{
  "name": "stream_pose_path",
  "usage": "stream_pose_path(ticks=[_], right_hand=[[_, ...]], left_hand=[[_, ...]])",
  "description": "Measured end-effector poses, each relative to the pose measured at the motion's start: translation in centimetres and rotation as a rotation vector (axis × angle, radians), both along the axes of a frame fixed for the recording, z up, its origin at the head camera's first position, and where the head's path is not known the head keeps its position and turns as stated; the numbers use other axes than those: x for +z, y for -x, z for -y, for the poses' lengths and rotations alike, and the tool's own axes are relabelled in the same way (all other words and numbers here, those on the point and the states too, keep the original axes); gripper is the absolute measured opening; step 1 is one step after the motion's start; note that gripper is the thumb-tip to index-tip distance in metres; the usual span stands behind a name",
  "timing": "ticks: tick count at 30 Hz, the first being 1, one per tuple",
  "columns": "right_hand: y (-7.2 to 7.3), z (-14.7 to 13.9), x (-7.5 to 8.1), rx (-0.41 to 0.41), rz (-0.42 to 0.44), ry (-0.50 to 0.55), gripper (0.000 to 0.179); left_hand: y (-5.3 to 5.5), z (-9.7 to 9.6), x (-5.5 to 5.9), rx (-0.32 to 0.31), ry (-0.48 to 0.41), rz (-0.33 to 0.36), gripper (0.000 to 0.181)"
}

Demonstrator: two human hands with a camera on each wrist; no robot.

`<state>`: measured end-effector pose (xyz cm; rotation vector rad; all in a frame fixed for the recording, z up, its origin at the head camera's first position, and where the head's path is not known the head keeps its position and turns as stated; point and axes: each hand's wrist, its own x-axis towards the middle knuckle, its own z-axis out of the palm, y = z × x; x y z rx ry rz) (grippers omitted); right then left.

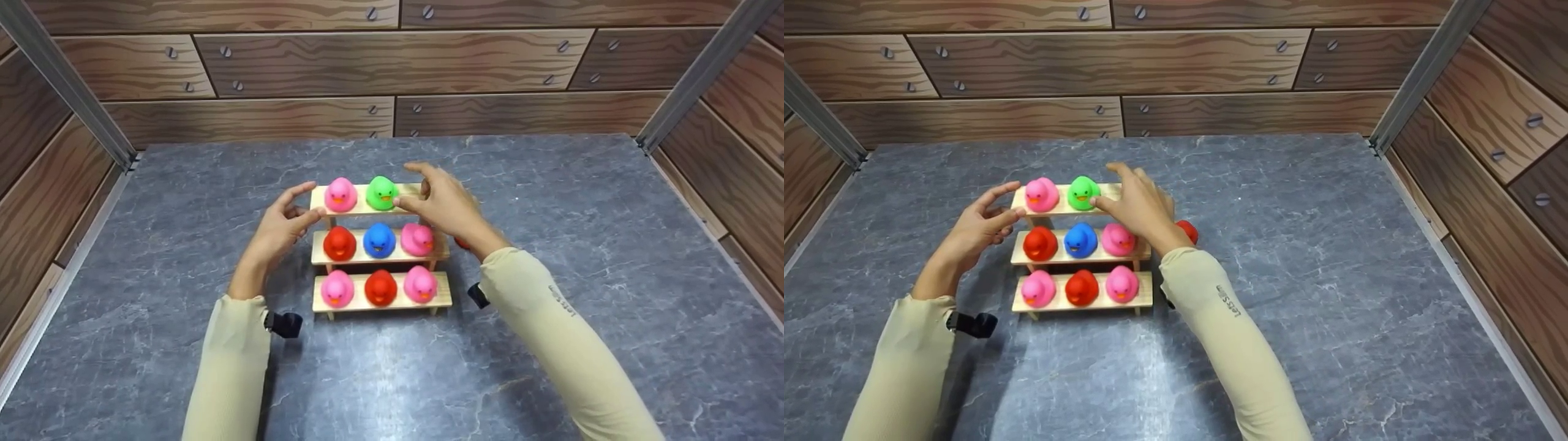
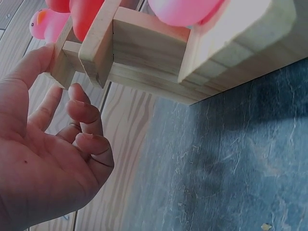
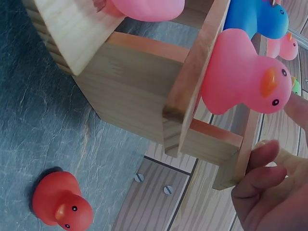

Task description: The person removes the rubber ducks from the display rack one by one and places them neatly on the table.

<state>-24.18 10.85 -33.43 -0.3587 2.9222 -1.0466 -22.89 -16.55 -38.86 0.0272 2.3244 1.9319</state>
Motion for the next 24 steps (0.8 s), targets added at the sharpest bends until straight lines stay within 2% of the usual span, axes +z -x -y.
stream_pose_path(ticks=[11, 24], right_hand=[[-0.16, 0.5, -0.11, -0.038, -0.012, -0.049, 0.057], [-0.26, 0.6, 0.0, 0.002, 0.019, -0.07, 0.049]], left_hand=[[-0.07, 0.02, -0.03, 0.0, -0.002, 0.017, 0.06], [-0.13, -0.05, -0.07, 0.007, -0.009, 0.018, 0.06]])
